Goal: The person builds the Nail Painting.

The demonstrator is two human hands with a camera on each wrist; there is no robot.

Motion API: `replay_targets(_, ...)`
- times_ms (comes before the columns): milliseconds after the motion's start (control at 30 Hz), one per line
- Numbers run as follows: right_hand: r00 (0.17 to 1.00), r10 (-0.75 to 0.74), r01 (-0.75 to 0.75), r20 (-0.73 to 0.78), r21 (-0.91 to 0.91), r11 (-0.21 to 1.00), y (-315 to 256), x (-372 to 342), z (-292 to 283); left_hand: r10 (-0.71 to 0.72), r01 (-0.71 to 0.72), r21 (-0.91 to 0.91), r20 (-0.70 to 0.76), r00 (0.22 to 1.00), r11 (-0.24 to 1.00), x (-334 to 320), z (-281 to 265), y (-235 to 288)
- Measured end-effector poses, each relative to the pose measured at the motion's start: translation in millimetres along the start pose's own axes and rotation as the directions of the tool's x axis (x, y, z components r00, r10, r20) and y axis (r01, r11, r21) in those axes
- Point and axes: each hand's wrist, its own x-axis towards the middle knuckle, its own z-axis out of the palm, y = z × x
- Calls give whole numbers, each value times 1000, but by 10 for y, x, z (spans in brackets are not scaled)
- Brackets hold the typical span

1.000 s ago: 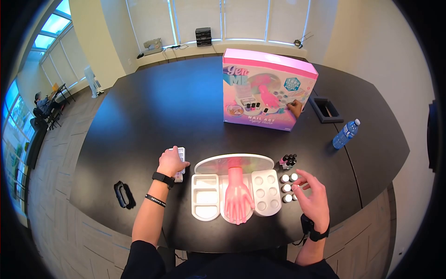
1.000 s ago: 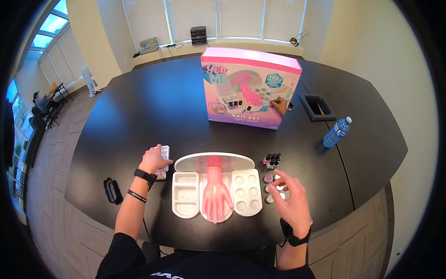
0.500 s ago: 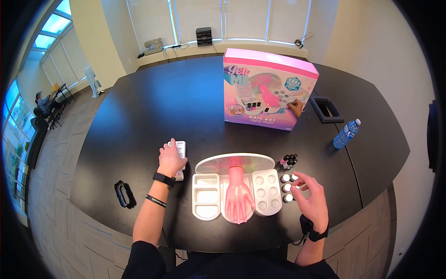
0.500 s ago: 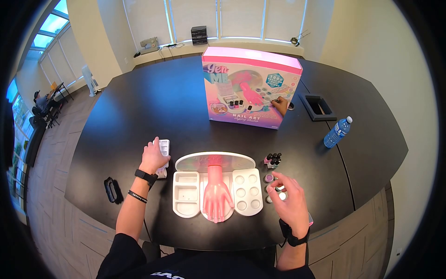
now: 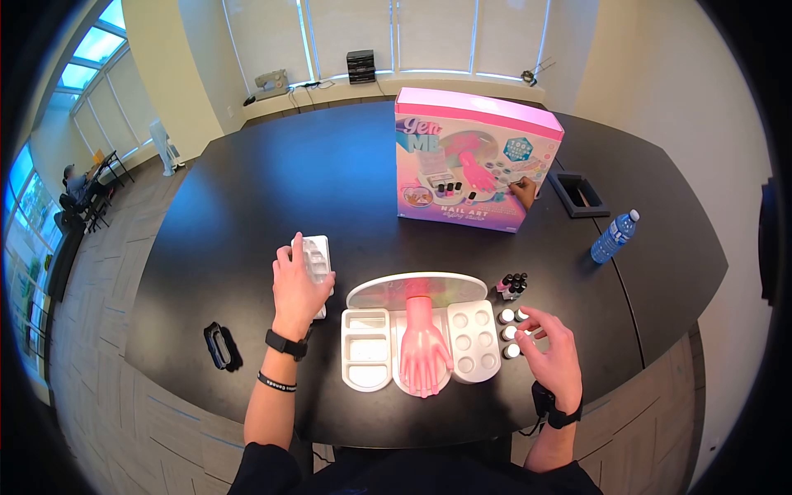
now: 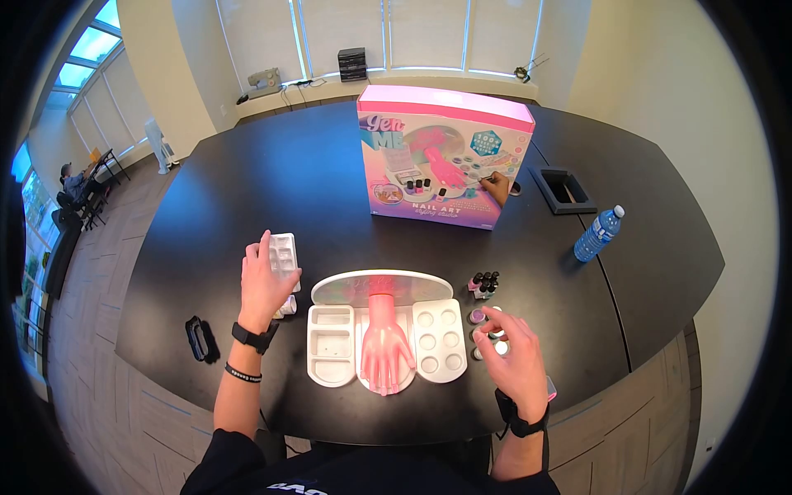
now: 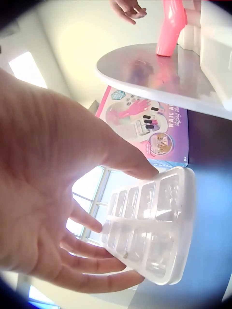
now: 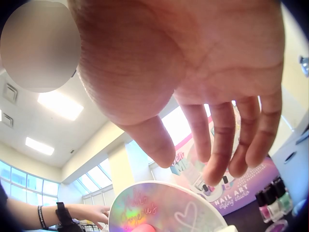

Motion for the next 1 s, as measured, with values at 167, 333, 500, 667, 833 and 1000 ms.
replay_targets(167,1000,-1,1,-2,-4,1000,16,-5,6,41,-53,-84,-144,989,995,-261,-140,122)
replay_targets(333,1000,16,-16,7,-9,1000,35,-13,11,65,-93,-158,-174,983,983,-480,-252,271)
replay_targets(500,1000,0,0,11,0,1000,64,-25,32,98,-138,-246,-167,981,959,-629,-231,433)
replay_targets(667,1000,2,-2,9,8,1000,49,-34,44,107,-135,-234,-126,986,963,-695,-84,529)
replay_targets(833,1000,16,-17,16,9,1000,66,-41,40,120,-139,-193,-105,987,971,-732,20,584)
replay_targets(1000,1000,10,-10,23,3,1000,103,-51,49,147,-166,-174,-121,982,971,-763,113,602)
